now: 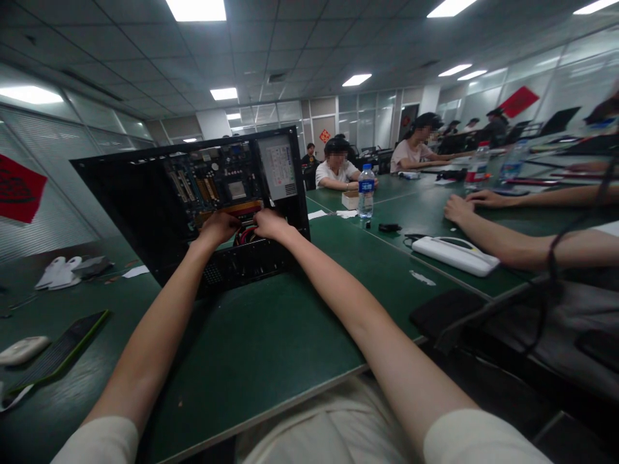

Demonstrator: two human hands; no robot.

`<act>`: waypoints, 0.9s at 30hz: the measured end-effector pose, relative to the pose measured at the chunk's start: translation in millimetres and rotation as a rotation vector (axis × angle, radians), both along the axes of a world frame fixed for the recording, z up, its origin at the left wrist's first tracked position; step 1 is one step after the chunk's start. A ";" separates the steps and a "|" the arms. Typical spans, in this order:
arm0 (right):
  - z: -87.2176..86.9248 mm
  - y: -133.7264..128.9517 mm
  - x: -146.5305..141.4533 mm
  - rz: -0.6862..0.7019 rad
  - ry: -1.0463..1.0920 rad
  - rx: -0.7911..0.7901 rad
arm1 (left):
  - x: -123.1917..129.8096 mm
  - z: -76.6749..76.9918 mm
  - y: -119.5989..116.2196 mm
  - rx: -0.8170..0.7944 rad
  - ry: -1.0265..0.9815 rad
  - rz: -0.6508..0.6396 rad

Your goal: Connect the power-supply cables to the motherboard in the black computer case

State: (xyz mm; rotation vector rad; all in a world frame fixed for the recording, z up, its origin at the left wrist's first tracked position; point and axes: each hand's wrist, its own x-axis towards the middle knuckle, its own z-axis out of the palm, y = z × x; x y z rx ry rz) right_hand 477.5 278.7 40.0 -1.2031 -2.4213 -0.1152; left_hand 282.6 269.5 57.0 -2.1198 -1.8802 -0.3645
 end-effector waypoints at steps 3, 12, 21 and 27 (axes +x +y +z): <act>0.3 0.1 -0.7 -0.001 0.000 0.018 | 0.6 0.8 -1.7 0.009 -0.016 0.013; -0.2 10.0 -5.9 0.084 -0.024 0.108 | 2.8 2.4 -4.3 0.028 -0.054 0.090; 8.4 28.4 -16.2 0.219 -0.189 0.224 | 5.8 2.3 -7.2 0.011 -0.019 0.092; 7.4 37.9 -20.3 0.303 -0.355 0.356 | 9.3 0.5 -7.9 0.013 -0.011 0.074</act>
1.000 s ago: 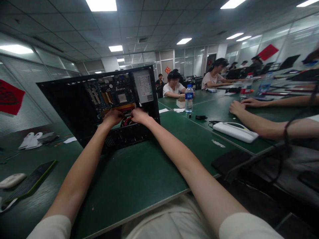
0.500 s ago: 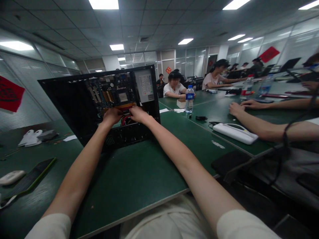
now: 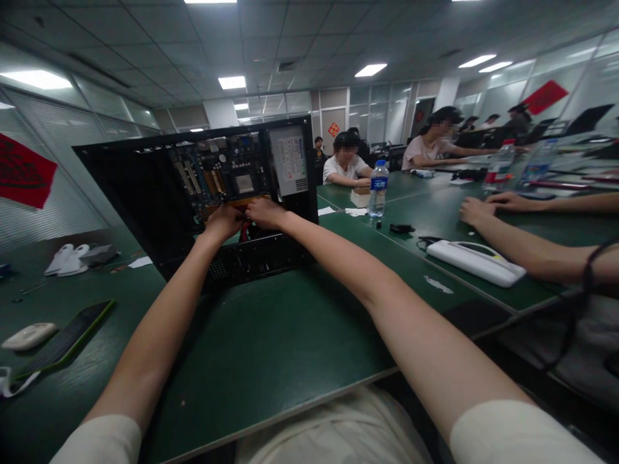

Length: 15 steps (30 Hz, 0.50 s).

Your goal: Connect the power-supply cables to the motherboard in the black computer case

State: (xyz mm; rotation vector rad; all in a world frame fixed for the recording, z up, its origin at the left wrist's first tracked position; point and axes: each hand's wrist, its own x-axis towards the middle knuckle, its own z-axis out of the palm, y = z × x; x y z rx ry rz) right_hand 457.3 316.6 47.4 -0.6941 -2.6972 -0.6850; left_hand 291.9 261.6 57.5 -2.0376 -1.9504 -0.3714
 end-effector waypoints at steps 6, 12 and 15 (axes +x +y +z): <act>-6.7 4.6 -3.4 0.024 0.084 -0.017 | -0.9 -0.5 0.8 -0.009 -0.012 -0.017; -8.1 7.8 -6.2 -0.016 0.127 -0.056 | -1.7 -2.0 1.3 -0.011 -0.026 -0.023; -8.2 8.4 -5.8 -0.024 0.141 -0.068 | -2.4 -2.4 0.4 -0.012 -0.039 -0.032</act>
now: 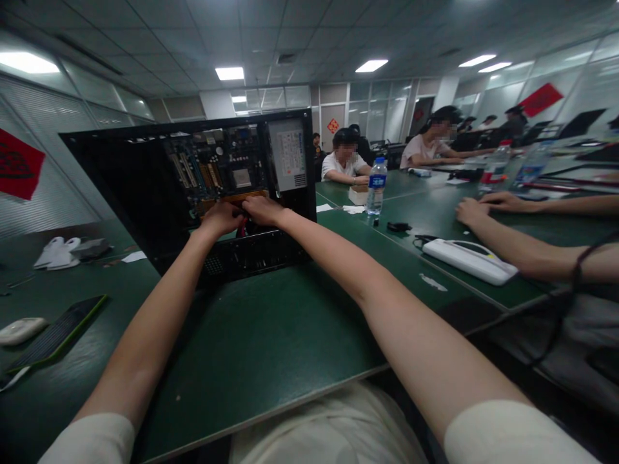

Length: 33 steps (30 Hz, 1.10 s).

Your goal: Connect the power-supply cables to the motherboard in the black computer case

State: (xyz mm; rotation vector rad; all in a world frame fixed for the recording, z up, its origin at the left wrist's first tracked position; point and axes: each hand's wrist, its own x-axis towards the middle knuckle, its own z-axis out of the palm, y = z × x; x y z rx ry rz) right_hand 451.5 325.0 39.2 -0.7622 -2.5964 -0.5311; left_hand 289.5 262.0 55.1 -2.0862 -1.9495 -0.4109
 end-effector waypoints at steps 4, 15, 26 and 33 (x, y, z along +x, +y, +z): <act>-0.5 0.9 1.3 0.000 -0.007 0.002 | -1.3 0.1 -0.8 -0.027 -0.012 -0.022; 3.7 -5.0 1.6 -0.089 -0.027 -0.025 | 0.4 -0.1 -0.4 -0.049 -0.004 -0.053; 3.3 -3.1 0.7 -0.114 -0.024 0.011 | -3.1 -3.0 5.5 -0.041 -0.034 -0.073; 5.1 -7.2 3.2 -0.149 0.004 0.005 | 0.4 -2.5 1.3 -0.015 -0.020 -0.042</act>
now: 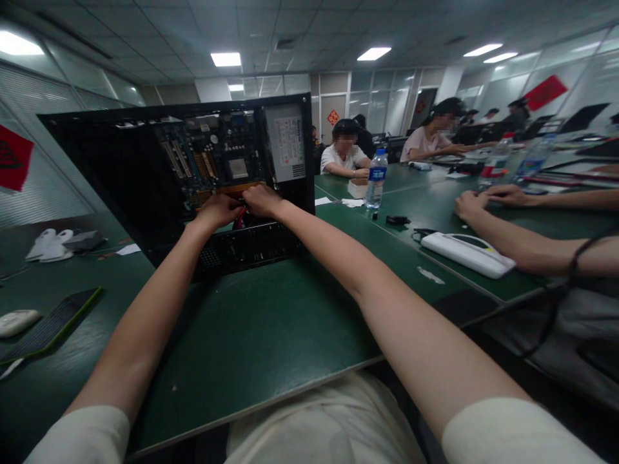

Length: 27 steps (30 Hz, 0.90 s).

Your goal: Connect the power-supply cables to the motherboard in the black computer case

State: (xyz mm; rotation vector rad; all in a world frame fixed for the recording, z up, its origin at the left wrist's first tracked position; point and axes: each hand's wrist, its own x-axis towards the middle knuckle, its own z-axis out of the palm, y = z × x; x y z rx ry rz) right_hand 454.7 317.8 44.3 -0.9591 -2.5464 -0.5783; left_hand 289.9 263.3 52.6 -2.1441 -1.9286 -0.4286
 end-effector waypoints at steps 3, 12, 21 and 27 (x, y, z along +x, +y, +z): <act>-0.1 -1.3 0.9 0.004 -0.020 -0.009 | 1.9 0.3 -3.2 -0.007 0.039 -0.004; -0.3 -3.4 2.1 -0.014 -0.017 -0.035 | 1.7 1.5 -6.9 -0.019 0.047 -0.025; -0.2 -4.5 3.0 -0.009 -0.031 -0.032 | 5.9 1.8 -12.1 -0.003 0.097 0.006; 0.3 -5.4 3.4 -0.015 -0.038 -0.016 | -1.4 2.1 -3.5 -0.030 0.034 -0.022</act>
